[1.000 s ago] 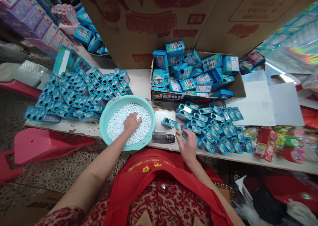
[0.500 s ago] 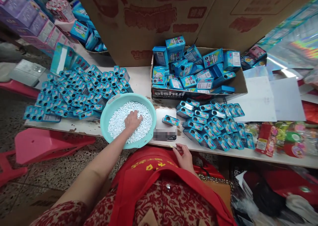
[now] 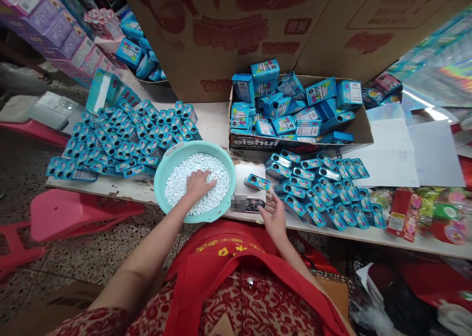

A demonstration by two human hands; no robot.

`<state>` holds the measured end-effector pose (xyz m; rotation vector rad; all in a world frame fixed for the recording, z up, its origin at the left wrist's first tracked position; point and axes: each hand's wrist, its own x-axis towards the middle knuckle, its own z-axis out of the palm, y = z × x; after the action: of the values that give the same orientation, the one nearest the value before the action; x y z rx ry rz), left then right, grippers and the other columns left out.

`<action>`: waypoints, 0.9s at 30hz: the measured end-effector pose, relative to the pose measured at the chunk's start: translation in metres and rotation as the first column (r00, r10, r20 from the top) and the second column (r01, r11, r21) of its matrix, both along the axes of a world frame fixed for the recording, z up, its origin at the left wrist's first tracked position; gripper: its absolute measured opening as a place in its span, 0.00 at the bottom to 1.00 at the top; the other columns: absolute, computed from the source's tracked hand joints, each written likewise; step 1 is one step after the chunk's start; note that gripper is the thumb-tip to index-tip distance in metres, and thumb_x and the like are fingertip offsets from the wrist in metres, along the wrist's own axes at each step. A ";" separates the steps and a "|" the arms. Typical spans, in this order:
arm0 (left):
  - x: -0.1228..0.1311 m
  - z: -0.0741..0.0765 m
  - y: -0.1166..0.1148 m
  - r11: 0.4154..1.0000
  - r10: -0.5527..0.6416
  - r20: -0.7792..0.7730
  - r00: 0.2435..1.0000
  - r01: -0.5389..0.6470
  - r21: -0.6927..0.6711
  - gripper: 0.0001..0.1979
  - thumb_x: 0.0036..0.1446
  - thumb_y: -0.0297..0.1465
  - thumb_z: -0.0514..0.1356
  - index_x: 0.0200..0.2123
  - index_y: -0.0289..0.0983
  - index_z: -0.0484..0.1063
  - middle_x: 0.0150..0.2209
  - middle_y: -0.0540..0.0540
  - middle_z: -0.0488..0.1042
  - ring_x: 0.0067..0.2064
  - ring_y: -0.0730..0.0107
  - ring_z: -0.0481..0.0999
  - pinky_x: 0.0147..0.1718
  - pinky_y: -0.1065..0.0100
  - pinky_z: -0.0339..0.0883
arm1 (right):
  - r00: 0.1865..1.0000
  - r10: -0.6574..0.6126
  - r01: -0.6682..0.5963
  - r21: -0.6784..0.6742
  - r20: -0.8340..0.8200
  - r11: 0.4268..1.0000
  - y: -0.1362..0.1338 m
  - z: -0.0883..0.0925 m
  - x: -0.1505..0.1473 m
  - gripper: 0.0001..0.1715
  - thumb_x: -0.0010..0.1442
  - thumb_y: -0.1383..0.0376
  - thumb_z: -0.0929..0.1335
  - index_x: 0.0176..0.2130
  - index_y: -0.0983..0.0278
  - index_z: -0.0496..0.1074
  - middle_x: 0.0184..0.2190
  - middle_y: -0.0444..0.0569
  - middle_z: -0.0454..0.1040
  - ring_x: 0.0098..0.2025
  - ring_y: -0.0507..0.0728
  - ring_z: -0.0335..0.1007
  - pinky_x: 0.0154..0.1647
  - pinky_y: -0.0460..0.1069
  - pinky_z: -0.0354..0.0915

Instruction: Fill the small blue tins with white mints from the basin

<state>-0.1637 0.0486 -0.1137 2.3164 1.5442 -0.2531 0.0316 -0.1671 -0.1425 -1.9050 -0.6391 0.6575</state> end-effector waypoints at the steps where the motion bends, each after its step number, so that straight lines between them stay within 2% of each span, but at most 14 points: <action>1: -0.003 0.003 -0.002 0.999 0.011 0.037 0.999 -0.012 0.033 0.23 0.55 0.45 0.55 0.53 0.46 0.68 0.54 0.42 0.66 0.55 0.48 0.63 0.51 0.50 0.58 | 0.999 -0.020 0.019 0.026 0.029 0.999 0.015 0.001 0.004 0.41 0.48 0.54 0.72 0.56 0.65 0.58 0.52 0.61 0.65 0.46 0.60 0.68 0.41 0.55 0.69; 2: -0.005 0.006 -0.003 0.996 0.037 0.090 0.995 -0.044 0.073 0.23 0.54 0.44 0.56 0.53 0.46 0.68 0.57 0.42 0.64 0.57 0.48 0.61 0.53 0.49 0.57 | 0.998 -0.036 0.033 0.046 0.060 0.998 0.030 0.002 0.008 0.43 0.46 0.54 0.72 0.57 0.65 0.58 0.53 0.61 0.63 0.49 0.61 0.67 0.43 0.55 0.68; 4: -0.005 0.011 -0.006 0.984 0.110 0.250 0.962 -0.142 0.113 0.22 0.55 0.41 0.57 0.53 0.43 0.68 0.59 0.42 0.63 0.59 0.51 0.59 0.55 0.52 0.56 | 0.996 -0.023 0.020 0.042 0.083 0.999 0.056 0.001 0.016 0.39 0.44 0.53 0.72 0.52 0.66 0.63 0.50 0.60 0.66 0.48 0.62 0.66 0.44 0.55 0.66; 6: 0.001 0.015 -0.010 0.964 0.228 0.457 0.860 -0.265 0.017 0.19 0.56 0.38 0.55 0.50 0.40 0.69 0.56 0.41 0.66 0.57 0.56 0.63 0.54 0.57 0.58 | 0.998 0.022 -0.022 0.005 0.054 1.000 0.073 0.003 0.022 0.32 0.43 0.51 0.73 0.43 0.66 0.67 0.39 0.53 0.72 0.41 0.60 0.68 0.41 0.55 0.65; 8: 0.012 0.021 -0.014 0.903 0.422 0.641 0.641 -0.362 -0.231 0.17 0.56 0.39 0.55 0.46 0.38 0.70 0.49 0.41 0.71 0.50 0.60 0.70 0.50 0.61 0.63 | 0.996 0.073 -0.073 -0.004 0.056 0.997 0.081 0.014 0.024 0.28 0.43 0.50 0.73 0.37 0.65 0.68 0.31 0.47 0.72 0.35 0.58 0.67 0.39 0.54 0.64; 10: 0.026 0.031 -0.018 0.762 0.645 0.694 0.321 -0.342 -0.550 0.17 0.55 0.42 0.55 0.43 0.37 0.70 0.43 0.41 0.74 0.42 0.63 0.74 0.44 0.63 0.66 | 0.977 0.121 -0.130 0.040 0.176 0.991 0.084 0.037 0.021 0.25 0.44 0.50 0.73 0.35 0.64 0.69 0.31 0.46 0.71 0.35 0.57 0.66 0.39 0.53 0.63; 12: 0.041 0.043 -0.022 0.580 0.810 0.587 0.015 -0.171 -0.796 0.21 0.54 0.47 0.55 0.41 0.36 0.70 0.39 0.41 0.76 0.38 0.65 0.76 0.40 0.65 0.67 | 0.911 0.179 -0.229 0.095 0.371 0.969 0.088 0.068 0.012 0.22 0.47 0.51 0.73 0.37 0.62 0.70 0.34 0.47 0.72 0.38 0.58 0.65 0.41 0.53 0.61; 13: 0.047 0.049 -0.022 0.496 0.861 0.500 -0.098 -0.061 -0.866 0.23 0.54 0.49 0.54 0.41 0.36 0.71 0.39 0.41 0.76 0.37 0.65 0.76 0.38 0.65 0.67 | 0.858 0.227 -0.301 0.094 0.460 0.949 0.090 0.083 0.007 0.21 0.49 0.53 0.73 0.39 0.61 0.71 0.35 0.47 0.72 0.39 0.58 0.65 0.42 0.53 0.60; 15: 0.056 0.058 -0.023 0.372 0.910 0.335 -0.246 0.121 -0.920 0.25 0.55 0.50 0.52 0.40 0.35 0.72 0.37 0.41 0.77 0.36 0.65 0.76 0.37 0.66 0.68 | 0.725 0.337 -0.432 0.016 0.600 0.902 0.099 0.107 -0.004 0.17 0.52 0.56 0.72 0.41 0.60 0.72 0.37 0.48 0.73 0.41 0.59 0.64 0.42 0.53 0.57; 17: 0.060 0.061 -0.023 0.283 0.918 0.209 -0.336 0.188 -0.940 0.22 0.58 0.46 0.52 0.36 0.33 0.73 0.33 0.41 0.77 0.34 0.67 0.76 0.36 0.67 0.68 | 0.612 0.433 -0.507 -0.093 0.662 0.857 0.108 0.116 -0.014 0.14 0.54 0.58 0.71 0.41 0.60 0.73 0.35 0.48 0.74 0.40 0.60 0.64 0.39 0.53 0.56; 19: 0.060 0.059 -0.021 0.219 0.902 0.125 -0.412 0.189 -0.957 0.17 0.58 0.40 0.52 0.31 0.33 0.73 0.29 0.43 0.76 0.31 0.68 0.76 0.37 0.68 0.68 | 0.553 0.491 -0.536 -0.164 0.673 0.828 0.115 0.114 -0.021 0.13 0.55 0.59 0.70 0.41 0.60 0.73 0.34 0.48 0.74 0.39 0.60 0.64 0.38 0.52 0.54; 22: 0.059 0.052 -0.020 0.200 0.864 0.078 -0.498 0.197 -0.960 0.13 0.57 0.36 0.53 0.28 0.33 0.71 0.27 0.44 0.75 0.32 0.69 0.76 0.39 0.67 0.68 | 0.538 0.524 -0.529 -0.220 0.660 0.820 0.119 0.103 -0.022 0.16 0.54 0.58 0.71 0.43 0.60 0.73 0.36 0.48 0.73 0.40 0.60 0.64 0.37 0.52 0.54; 25: 0.058 0.046 -0.019 0.136 0.852 0.026 -0.523 0.172 -0.976 0.10 0.56 0.32 0.53 0.27 0.34 0.70 0.26 0.45 0.74 0.30 0.69 0.74 0.38 0.66 0.68 | 0.551 0.555 -0.517 -0.267 0.623 0.813 0.117 0.097 -0.019 0.15 0.54 0.57 0.71 0.40 0.61 0.74 0.33 0.48 0.73 0.38 0.60 0.64 0.35 0.52 0.53; 27: 0.058 0.046 -0.019 0.103 0.845 0.001 -0.535 0.160 -0.982 0.09 0.55 0.31 0.53 0.26 0.34 0.70 0.24 0.46 0.72 0.28 0.71 0.73 0.35 0.67 0.68 | 0.571 0.548 -0.520 -0.247 0.611 0.817 0.114 0.099 -0.018 0.15 0.54 0.57 0.70 0.41 0.61 0.73 0.33 0.48 0.73 0.38 0.60 0.64 0.36 0.52 0.54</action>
<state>-0.1058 0.0293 -0.0680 -0.1214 1.0233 0.9054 0.0133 -0.0530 -0.0433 -1.9675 -1.7395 0.3202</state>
